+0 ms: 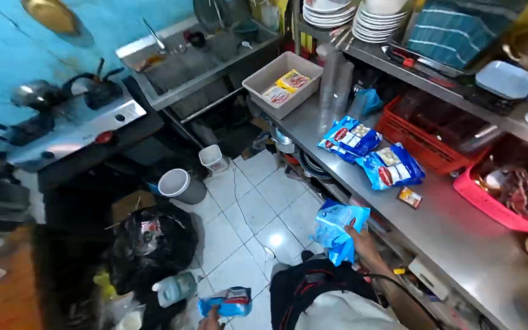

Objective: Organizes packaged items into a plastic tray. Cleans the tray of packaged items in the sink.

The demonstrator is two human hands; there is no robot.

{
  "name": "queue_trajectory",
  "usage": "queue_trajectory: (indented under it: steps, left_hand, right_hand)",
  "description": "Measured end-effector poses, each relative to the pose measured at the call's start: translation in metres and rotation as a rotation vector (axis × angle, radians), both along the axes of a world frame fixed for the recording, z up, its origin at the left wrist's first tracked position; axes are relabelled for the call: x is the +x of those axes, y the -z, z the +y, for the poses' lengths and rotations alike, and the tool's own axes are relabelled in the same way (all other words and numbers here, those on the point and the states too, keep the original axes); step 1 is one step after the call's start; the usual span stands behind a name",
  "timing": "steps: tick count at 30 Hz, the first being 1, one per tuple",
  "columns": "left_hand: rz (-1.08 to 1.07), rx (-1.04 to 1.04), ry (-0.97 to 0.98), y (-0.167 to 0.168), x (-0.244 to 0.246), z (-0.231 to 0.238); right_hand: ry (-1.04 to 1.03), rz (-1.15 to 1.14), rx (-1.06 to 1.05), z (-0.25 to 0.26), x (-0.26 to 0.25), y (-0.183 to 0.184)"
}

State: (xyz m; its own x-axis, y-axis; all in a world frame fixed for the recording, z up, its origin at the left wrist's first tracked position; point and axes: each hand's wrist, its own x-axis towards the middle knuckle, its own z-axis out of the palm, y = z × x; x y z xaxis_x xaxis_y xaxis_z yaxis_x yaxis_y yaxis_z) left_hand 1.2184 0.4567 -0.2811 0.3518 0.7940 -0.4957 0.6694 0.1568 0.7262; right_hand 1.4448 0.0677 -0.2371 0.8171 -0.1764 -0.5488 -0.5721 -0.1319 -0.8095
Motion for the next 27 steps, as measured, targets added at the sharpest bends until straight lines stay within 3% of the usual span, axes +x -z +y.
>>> queue_trajectory:
  steps: [5, 9, 13, 16, 21, 27]
  left_hand:
    - [-0.071, -0.041, -0.042, -0.003, 0.118, 0.063]
    - [-0.187, -0.06, 0.04, -0.002, 0.248, 0.125]
    - [-0.331, -0.097, 0.282, -0.036, 0.407, 0.18]
    - [-0.37, -0.076, 0.561, -0.088, 0.55, 0.207]
    - [-0.42, -0.108, 0.885, -0.164, 0.754, 0.216]
    - [-0.476, -0.077, 1.28, -0.204, 0.942, 0.175]
  right_hand:
    - [0.087, -0.128, 0.132, 0.058, 0.113, -0.007]
    - [0.225, -0.142, 0.107, 0.106, 0.192, -0.015]
    - [0.356, -0.104, 0.065, 0.151, 0.253, -0.017]
    - [0.459, -0.188, 0.074, 0.17, 0.295, -0.025]
    - [0.594, -0.238, 0.066, 0.193, 0.33, -0.045]
    - [0.76, -0.239, -0.015, 0.202, 0.398, -0.058]
